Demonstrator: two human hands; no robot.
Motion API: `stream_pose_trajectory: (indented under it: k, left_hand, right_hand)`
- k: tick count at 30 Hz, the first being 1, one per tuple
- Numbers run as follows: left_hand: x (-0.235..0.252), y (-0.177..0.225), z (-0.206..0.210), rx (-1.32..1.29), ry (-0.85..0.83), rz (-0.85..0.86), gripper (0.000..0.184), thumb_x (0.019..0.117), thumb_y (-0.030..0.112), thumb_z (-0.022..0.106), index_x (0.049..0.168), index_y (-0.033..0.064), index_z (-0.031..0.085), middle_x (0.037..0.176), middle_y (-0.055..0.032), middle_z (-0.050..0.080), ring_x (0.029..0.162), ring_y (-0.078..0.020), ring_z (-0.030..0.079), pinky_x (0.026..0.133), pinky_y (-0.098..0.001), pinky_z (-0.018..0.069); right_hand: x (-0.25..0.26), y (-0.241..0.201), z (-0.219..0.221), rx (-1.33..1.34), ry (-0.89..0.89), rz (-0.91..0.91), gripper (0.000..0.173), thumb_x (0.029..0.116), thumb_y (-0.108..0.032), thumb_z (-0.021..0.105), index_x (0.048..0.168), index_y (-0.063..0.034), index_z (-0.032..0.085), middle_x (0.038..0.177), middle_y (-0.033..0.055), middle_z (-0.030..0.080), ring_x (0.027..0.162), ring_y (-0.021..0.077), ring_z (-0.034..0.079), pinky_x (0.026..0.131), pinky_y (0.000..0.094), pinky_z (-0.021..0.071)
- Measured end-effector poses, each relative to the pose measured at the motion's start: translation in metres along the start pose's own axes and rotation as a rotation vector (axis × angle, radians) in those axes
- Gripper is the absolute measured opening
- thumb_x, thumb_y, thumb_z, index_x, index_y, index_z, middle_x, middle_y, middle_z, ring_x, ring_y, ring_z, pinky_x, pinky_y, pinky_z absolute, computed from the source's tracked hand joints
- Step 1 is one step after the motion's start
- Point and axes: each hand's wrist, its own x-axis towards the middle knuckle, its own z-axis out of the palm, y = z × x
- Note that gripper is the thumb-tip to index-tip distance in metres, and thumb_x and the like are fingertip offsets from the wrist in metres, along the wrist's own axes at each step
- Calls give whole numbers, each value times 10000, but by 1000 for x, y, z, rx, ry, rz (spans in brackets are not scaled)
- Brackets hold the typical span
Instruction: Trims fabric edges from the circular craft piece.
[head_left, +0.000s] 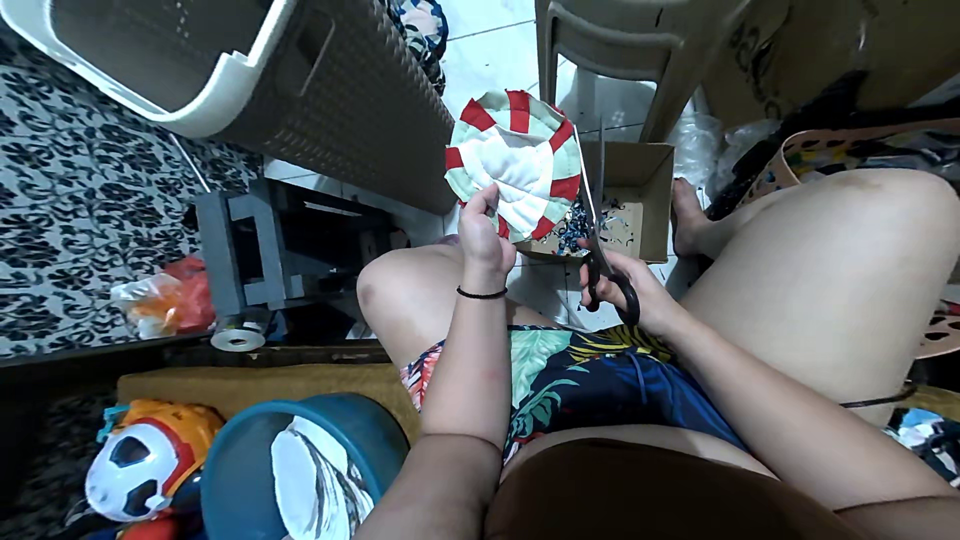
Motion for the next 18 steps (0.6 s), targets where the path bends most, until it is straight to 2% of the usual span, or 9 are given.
stream_pose_trajectory:
  k: [6,11,14,18]
  left_hand:
    - [-1,-5,3,21,-7,0,271,1044,153,436,1273,56,541,1162,-124,656,1087,-217,656,940,-448,554]
    - [0,-10,2,56,-16,31,281,1034,136,458,1289,38,520,1149,-136,656,1070,-222,665,930,-450,562]
    - [-2,-8,2,106,-41,110,224,1009,84,460,1209,32,545,1047,-113,674,986,-201,685,886,-426,580]
    - [-1,-2,-1,243,-91,273,151,960,16,474,1080,50,559,881,-23,676,821,-95,686,765,-311,595]
  right_hand:
    - [-1,-1,2,18,8,-55,1046,816,-668,714,1529,15,368,895,-25,653,740,78,668,718,258,606]
    - [-1,-6,2,-12,52,-50,983,839,-651,701,1520,-12,393,877,-17,647,705,83,666,686,261,612]
    - [-1,-7,-1,-27,54,-47,960,857,-634,692,1521,-7,395,851,-17,639,677,82,661,665,259,611]
    - [-2,-10,0,-32,79,-20,823,894,-482,704,1505,-13,413,817,-27,611,647,67,639,634,241,596]
